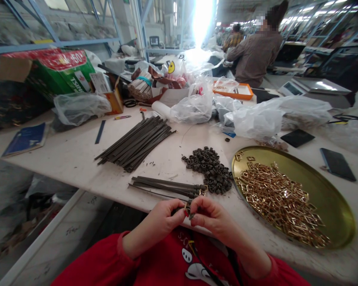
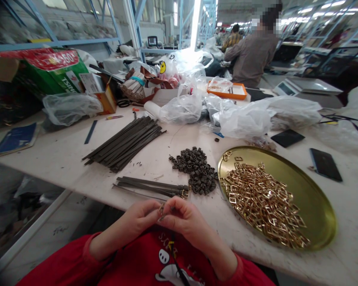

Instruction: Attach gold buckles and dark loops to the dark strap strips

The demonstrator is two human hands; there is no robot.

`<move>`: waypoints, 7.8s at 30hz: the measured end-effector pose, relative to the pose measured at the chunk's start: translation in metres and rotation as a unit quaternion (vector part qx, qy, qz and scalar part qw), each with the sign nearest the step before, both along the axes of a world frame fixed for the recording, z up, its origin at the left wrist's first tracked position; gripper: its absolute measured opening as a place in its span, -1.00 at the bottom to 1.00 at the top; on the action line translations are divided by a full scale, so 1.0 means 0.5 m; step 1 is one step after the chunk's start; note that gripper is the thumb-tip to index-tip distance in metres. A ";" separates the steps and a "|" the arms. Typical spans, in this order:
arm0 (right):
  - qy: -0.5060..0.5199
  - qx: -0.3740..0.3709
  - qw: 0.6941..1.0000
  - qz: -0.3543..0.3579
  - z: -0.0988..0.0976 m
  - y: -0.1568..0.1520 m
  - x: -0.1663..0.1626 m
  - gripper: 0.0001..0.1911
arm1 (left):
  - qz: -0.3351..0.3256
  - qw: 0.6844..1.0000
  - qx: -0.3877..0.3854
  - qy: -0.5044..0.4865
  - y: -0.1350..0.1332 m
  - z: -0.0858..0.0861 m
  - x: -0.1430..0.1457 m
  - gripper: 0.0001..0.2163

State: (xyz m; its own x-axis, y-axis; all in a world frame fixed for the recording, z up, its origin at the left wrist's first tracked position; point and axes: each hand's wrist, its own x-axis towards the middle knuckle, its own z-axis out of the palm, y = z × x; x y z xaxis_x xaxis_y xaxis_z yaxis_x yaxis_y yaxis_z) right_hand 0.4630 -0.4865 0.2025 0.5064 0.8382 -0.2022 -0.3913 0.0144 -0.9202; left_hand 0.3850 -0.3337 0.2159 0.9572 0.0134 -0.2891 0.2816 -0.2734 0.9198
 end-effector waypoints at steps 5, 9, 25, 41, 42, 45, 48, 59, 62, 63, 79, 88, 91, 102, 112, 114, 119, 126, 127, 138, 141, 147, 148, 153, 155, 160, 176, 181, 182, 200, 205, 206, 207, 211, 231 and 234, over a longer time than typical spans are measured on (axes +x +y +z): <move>-0.166 -0.069 0.983 0.040 0.005 -0.008 0.006 -0.82 | -0.011 1.000 0.000 0.012 0.002 -0.009 -0.001 -0.80; -0.342 -0.161 0.924 0.060 0.020 -0.011 0.006 -0.87 | -0.015 0.999 0.028 0.004 0.001 -0.018 -0.005 -0.80; -0.435 -0.156 0.871 -0.164 -0.033 0.002 -0.025 -0.92 | -0.017 0.997 0.075 -0.013 -0.017 0.010 0.006 -0.80; -0.574 -0.100 0.790 -0.193 -0.057 -0.001 -0.040 -0.80 | 0.001 0.998 0.063 -0.014 -0.008 0.005 -0.002 -0.82; -0.546 -0.099 0.808 -0.197 -0.050 0.000 -0.040 -0.83 | 0.006 0.998 0.056 -0.014 -0.006 0.004 -0.004 -0.83; -0.436 -0.107 0.871 -0.199 -0.032 0.004 -0.039 -0.91 | 0.037 0.999 0.034 -0.017 -0.005 0.002 -0.012 -0.71; -0.277 -0.095 0.934 -0.205 -0.027 0.007 -0.028 -0.93 | 0.022 0.999 0.034 -0.035 -0.009 0.002 -0.016 -0.57; 0.083 -0.044 0.990 -0.101 -0.072 0.024 0.000 -0.66 | -0.026 0.987 -0.156 0.023 0.005 0.000 0.016 -0.72; -0.089 -0.104 0.987 -0.089 -0.059 0.027 0.054 -0.73 | 0.014 0.985 -0.170 0.039 0.014 -0.006 0.021 -0.73; -0.176 -0.131 0.970 -0.101 -0.052 0.031 0.080 -0.77 | 0.029 0.985 -0.166 0.043 0.017 -0.009 0.022 -0.74; -0.560 -0.348 0.744 -0.105 -0.049 0.096 0.189 -0.97 | 0.095 0.995 -0.033 0.004 0.042 -0.018 0.065 -0.80; -0.128 -0.065 0.977 -0.159 -0.008 0.054 0.072 -0.73 | 0.100 0.984 0.135 -0.066 0.020 0.003 0.080 -0.80; -0.190 -0.070 0.959 -0.198 -0.011 0.050 0.056 -0.75 | 0.087 0.974 0.194 -0.074 0.014 0.007 0.066 -0.80; -0.113 -0.057 0.973 -0.193 -0.015 0.037 0.046 -0.73 | 0.035 0.968 0.243 -0.058 0.006 0.021 0.044 -0.79; -0.059 -0.070 0.973 -0.211 -0.042 0.042 0.040 -0.71 | 0.027 0.965 0.255 -0.049 0.014 -0.003 0.051 -0.78; -0.064 -0.079 0.973 -0.205 -0.047 0.045 0.040 -0.71 | 0.028 0.965 0.256 -0.044 0.013 -0.007 0.051 -0.77; -0.001 -0.050 0.982 -0.183 -0.064 0.045 0.034 -0.72 | 0.018 0.952 0.300 -0.048 0.013 -0.013 0.048 -0.78; 0.009 -0.067 0.979 -0.191 -0.073 0.055 0.022 -0.67 | 0.008 0.938 0.344 -0.040 0.017 -0.015 0.046 -0.78; -0.022 -0.080 0.976 -0.200 -0.072 0.057 0.020 -0.66 | 0.013 0.936 0.351 -0.039 0.015 -0.015 0.046 -0.78; -0.155 -0.114 0.949 -0.249 -0.067 0.067 0.003 -0.66 | 0.024 0.937 0.347 -0.030 0.002 -0.010 0.042 -0.77; -0.146 -0.106 0.952 -0.246 -0.057 0.064 0.006 -0.70 | 0.036 0.951 0.305 -0.034 0.002 -0.009 0.039 -0.78; -0.069 -0.060 0.965 -0.247 -0.045 0.071 0.003 -0.74 | 0.075 0.982 0.162 -0.067 -0.004 -0.001 0.038 -0.74; -0.069 -0.060 0.966 -0.243 -0.047 0.073 0.001 -0.76 | 0.081 0.984 0.144 -0.069 -0.005 0.002 0.037 -0.73; -0.196 -0.076 0.942 -0.261 -0.050 0.070 -0.010 -0.81 | 0.064 0.992 0.092 -0.061 -0.002 0.011 0.032 -0.63; -0.223 -0.069 0.938 -0.256 -0.043 0.063 -0.012 -0.72 | 0.046 0.995 0.067 -0.049 0.003 0.013 0.030 -0.58; -0.076 -0.056 0.966 -0.240 -0.031 0.056 -0.010 -0.71 | 0.006 0.999 -0.014 -0.047 0.010 0.017 0.027 -0.54; -0.064 -0.056 0.984 -0.157 -0.019 0.053 -0.032 -0.67 | 0.136 0.987 -0.082 0.012 0.010 -0.044 0.017 -0.69; 0.020 -0.030 0.987 -0.156 -0.018 0.045 -0.037 -0.72 | 0.158 0.983 -0.088 -0.012 -0.002 -0.035 0.009 -0.77; 0.042 -0.024 0.986 -0.163 -0.021 0.044 -0.037 -0.72 | 0.152 0.983 -0.101 -0.006 -0.003 -0.030 0.007 -0.76; -0.062 -0.091 0.989 -0.098 -0.015 0.023 -0.026 -0.75 | 0.096 0.960 -0.247 0.084 -0.003 0.010 -0.027 -0.71; -0.272 -0.137 0.949 -0.078 -0.022 0.006 -0.015 -0.98 | 0.095 0.953 -0.269 0.103 0.002 0.003 -0.027 -0.71; -0.298 -0.142 0.942 -0.065 -0.023 0.003 -0.013 -0.97 | 0.093 0.953 -0.269 0.105 0.002 0.003 -0.026 -0.72; -0.315 -0.145 0.936 -0.055 -0.022 -0.001 -0.012 -0.96 | 0.090 0.953 -0.269 0.107 0.001 0.003 -0.025 -0.73; -0.301 -0.150 0.942 -0.011 -0.017 -0.014 -0.013 -0.96 | 0.070 0.954 -0.270 0.114 -0.006 -0.002 -0.018 -0.77; -0.113 -0.050 0.991 -0.045 -0.057 -0.045 -0.041 -0.59 | -0.131 0.986 0.100 0.026 -0.021 0.032 -0.012 -0.73; -0.023 -0.010 0.999 -0.048 -0.054 -0.048 -0.043 -0.47 | -0.138 0.985 0.100 0.015 -0.018 0.038 -0.013 -0.72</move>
State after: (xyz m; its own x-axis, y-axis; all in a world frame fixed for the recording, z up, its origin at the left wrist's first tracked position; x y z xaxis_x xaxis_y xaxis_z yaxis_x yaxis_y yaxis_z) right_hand 0.4416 -0.5106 0.1756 0.5927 0.7820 -0.1928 -0.3460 0.0310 -0.9377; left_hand 0.3787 -0.3427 0.2350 0.9232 -0.1867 -0.3359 0.1979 -0.5182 0.8320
